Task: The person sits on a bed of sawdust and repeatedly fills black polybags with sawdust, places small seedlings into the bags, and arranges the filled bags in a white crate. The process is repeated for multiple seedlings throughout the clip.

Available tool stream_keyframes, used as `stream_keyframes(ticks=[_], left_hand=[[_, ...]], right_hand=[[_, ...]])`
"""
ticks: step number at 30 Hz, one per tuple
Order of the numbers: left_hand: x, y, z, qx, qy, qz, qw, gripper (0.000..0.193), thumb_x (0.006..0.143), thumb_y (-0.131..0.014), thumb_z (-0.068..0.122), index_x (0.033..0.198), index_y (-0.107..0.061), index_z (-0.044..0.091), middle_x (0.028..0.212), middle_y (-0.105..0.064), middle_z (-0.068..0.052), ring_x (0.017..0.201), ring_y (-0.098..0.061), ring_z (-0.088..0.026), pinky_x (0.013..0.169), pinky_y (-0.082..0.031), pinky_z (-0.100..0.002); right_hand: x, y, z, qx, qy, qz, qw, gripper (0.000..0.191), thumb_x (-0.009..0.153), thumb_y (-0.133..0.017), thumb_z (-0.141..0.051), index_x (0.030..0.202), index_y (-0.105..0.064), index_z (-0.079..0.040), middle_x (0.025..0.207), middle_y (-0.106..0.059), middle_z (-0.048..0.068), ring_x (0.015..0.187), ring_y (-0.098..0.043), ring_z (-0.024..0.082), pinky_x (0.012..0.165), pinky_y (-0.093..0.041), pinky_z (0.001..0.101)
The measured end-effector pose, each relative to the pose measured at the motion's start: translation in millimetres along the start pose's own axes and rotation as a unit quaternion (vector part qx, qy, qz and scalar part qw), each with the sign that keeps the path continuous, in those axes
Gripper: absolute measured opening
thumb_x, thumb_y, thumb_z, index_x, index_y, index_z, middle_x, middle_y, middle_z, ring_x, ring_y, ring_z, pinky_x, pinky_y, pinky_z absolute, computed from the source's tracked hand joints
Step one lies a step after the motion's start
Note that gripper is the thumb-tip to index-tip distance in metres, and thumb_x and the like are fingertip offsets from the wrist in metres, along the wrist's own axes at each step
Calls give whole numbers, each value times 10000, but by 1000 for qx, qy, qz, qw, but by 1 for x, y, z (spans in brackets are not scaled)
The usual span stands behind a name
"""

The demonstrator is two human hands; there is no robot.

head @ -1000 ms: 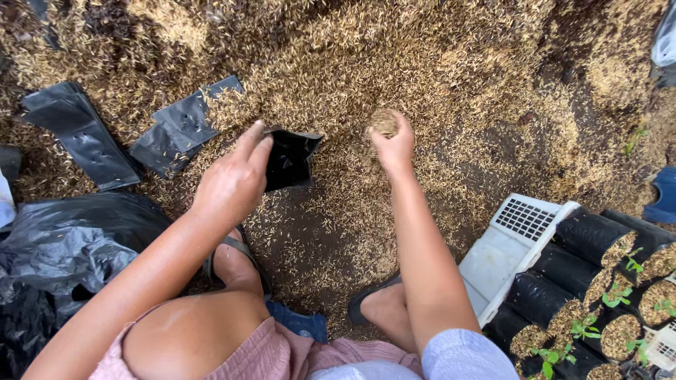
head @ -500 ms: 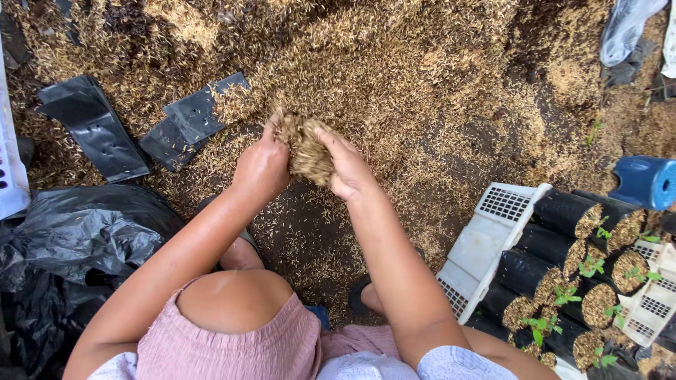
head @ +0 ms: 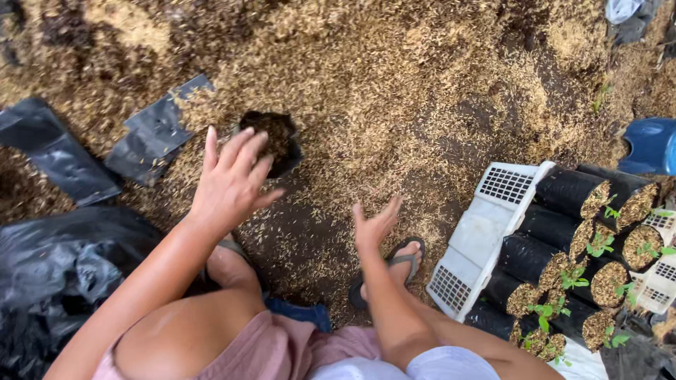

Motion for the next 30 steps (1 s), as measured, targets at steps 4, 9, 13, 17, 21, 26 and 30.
stream_keyframes(ticks=[4,9,13,17,21,26,30], left_hand=[[6,-24,9,58,-87,-118,987,233,806,-721,233,1034,-717,183,1187,-612,0,1387,-450,-255,1166,-264,-668],[23,-16,8,-62,-89,-51,993,287,831,-712,225,1083,-719,88,1307,-617,-86,1287,-518,-270,1133,-375,-530],[44,0,2,-17,-18,41,999,239,829,-736,223,1031,-730,96,1394,-568,-162,1256,-546,-338,1072,-424,-493],[58,0,-11,21,90,7,996,240,852,-750,266,988,-716,70,1438,-543,-200,1109,-610,-356,966,-483,-448],[57,-8,-24,-17,154,-39,987,314,861,-703,196,1123,-701,24,1389,-575,-185,892,-669,-341,816,-532,-430],[43,-12,-35,-56,174,-60,981,480,808,-602,15,1287,-632,23,1389,-594,-137,881,-687,-359,791,-549,-443],[32,-12,-42,-81,185,-52,978,551,799,-588,-4,1349,-584,16,1408,-572,-134,889,-683,-372,812,-542,-456]], right_hand=[[8,-37,30,-75,-29,-73,994,1199,724,-823,-305,1538,10,-21,1640,2,214,1532,-20,376,1235,-36,576],[120,-42,-39,154,114,50,980,953,1013,-617,-295,1610,81,-43,1685,129,240,1560,38,388,1268,-62,592],[195,-30,-124,245,95,47,964,738,987,-595,-337,1599,-244,-121,1709,-129,110,1595,-137,295,1310,-185,554],[164,-53,-185,32,221,-130,966,833,776,-821,-449,1477,-443,-204,1612,-217,140,1506,-126,371,1199,-235,621],[114,-68,-182,-127,396,-158,896,911,618,-898,-494,1383,-521,-175,1532,-239,195,1394,-193,433,1069,-271,688],[135,-76,-143,-170,417,-152,880,472,707,-808,-136,1149,-663,-212,1455,-522,76,1345,-474,290,1136,-473,423],[161,-54,-143,24,206,-186,960,418,819,-783,-110,1202,-615,-112,1271,-613,201,1113,-601,317,923,-550,464]])
Point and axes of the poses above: each hand's wrist, its own x-axis towards the middle knuckle, its own y-axis out of the back of the hand, z = x × y, the point moved 4 cm from there along x, towards the middle knuckle
